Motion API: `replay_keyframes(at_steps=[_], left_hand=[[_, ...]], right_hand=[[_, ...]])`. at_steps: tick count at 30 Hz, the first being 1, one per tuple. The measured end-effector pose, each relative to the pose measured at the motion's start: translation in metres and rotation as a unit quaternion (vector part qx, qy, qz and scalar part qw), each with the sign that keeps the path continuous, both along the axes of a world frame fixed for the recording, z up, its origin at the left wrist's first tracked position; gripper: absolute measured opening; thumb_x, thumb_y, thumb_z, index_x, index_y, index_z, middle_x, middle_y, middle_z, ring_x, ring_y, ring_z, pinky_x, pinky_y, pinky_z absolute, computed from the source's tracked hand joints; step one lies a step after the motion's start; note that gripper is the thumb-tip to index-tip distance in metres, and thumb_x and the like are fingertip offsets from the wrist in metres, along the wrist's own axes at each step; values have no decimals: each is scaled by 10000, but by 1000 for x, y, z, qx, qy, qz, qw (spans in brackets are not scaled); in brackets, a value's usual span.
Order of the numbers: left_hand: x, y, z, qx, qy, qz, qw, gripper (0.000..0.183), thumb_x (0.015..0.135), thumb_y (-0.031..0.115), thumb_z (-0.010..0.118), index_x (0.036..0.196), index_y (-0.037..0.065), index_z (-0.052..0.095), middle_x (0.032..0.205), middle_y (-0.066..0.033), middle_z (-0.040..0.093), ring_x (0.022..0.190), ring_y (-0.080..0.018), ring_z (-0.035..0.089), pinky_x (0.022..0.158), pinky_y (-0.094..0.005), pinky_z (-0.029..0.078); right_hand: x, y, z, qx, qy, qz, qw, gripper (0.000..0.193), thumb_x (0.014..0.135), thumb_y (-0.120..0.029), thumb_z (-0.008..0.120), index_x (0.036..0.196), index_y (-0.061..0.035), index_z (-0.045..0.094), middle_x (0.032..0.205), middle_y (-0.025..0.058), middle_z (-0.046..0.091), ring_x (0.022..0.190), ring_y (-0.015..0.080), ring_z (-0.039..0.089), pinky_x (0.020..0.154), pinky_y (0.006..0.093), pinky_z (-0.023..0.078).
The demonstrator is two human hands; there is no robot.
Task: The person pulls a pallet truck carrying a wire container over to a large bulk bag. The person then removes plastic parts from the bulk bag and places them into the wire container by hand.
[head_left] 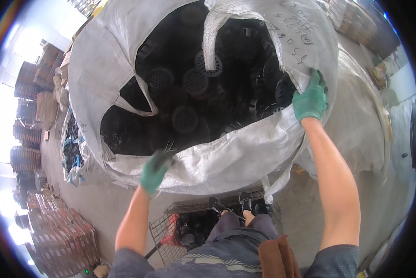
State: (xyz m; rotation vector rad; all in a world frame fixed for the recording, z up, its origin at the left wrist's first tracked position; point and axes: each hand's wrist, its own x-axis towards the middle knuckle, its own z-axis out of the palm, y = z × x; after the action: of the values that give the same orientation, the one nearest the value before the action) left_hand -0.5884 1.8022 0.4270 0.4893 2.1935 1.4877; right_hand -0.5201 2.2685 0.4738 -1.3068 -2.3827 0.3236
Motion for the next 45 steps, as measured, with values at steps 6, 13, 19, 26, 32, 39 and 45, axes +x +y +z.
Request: replay_keyframes(at_steps=[6, 13, 19, 26, 32, 39, 45], left_hand=[[-180, 220, -23, -215, 439, -356, 797, 560, 904, 133, 613, 1445, 55, 486, 1469, -222, 466, 1307, -410, 487, 1084, -458, 429], [-319, 280, -67, -368, 520, -183, 749, 1008, 741, 194, 768, 1595, 102, 242, 1608, -236, 258, 1440, -527, 259, 1213, -526, 259], [-261, 291, 15, -534, 421, -256, 687, 976, 736, 355, 813, 1554, 93, 350, 1556, -230, 363, 1411, -493, 344, 1163, -549, 337], [-166, 130, 5, -367, 353, -70, 858, 782, 721, 294, 850, 1348, 10, 478, 1410, -234, 504, 1221, -401, 575, 973, -458, 515], [14, -109, 14, -127, 29, 77, 988, 706, 701, 53, 851, 1290, -14, 467, 1202, -157, 656, 1102, -236, 646, 955, -390, 548], [199, -268, -42, -571, -268, -74, 772, 795, 664, 267, 931, 1294, -41, 557, 1144, -179, 701, 1052, -245, 677, 932, -370, 550], [72, -106, -33, -33, -260, 125, 957, 335, 911, 148, 732, 1160, -39, 607, 940, -124, 672, 885, -233, 663, 823, -369, 589]], right_hand=[[-7, -4, -9, 18, 12, 6, 1000, 828, 800, -184, 746, 1521, -238, 343, 1580, 77, 320, 1431, 464, 318, 1075, 717, 323], [-17, -13, -3, 7, 32, 35, 999, 841, 771, -162, 765, 1506, -230, 363, 1567, 84, 328, 1425, 461, 321, 1063, 702, 344], [-4, -2, -2, 15, 29, 15, 999, 860, 756, -155, 774, 1505, -232, 359, 1561, 85, 330, 1427, 460, 315, 1060, 719, 342], [-15, -9, -6, 1, 28, 10, 1000, 822, 782, -185, 763, 1498, -248, 364, 1567, 78, 330, 1436, 457, 306, 1061, 731, 334], [-7, -4, -6, 9, 19, 14, 1000, 839, 785, -188, 766, 1508, -256, 347, 1578, 69, 316, 1439, 430, 305, 1073, 716, 330], [-11, -7, -6, 9, 14, 10, 1000, 819, 804, -172, 754, 1509, -253, 346, 1579, 63, 319, 1441, 411, 313, 1082, 691, 339], [-9, -3, -8, 21, 20, 9, 1000, 802, 808, -164, 749, 1503, -244, 357, 1574, 65, 330, 1431, 402, 329, 1086, 680, 343]])
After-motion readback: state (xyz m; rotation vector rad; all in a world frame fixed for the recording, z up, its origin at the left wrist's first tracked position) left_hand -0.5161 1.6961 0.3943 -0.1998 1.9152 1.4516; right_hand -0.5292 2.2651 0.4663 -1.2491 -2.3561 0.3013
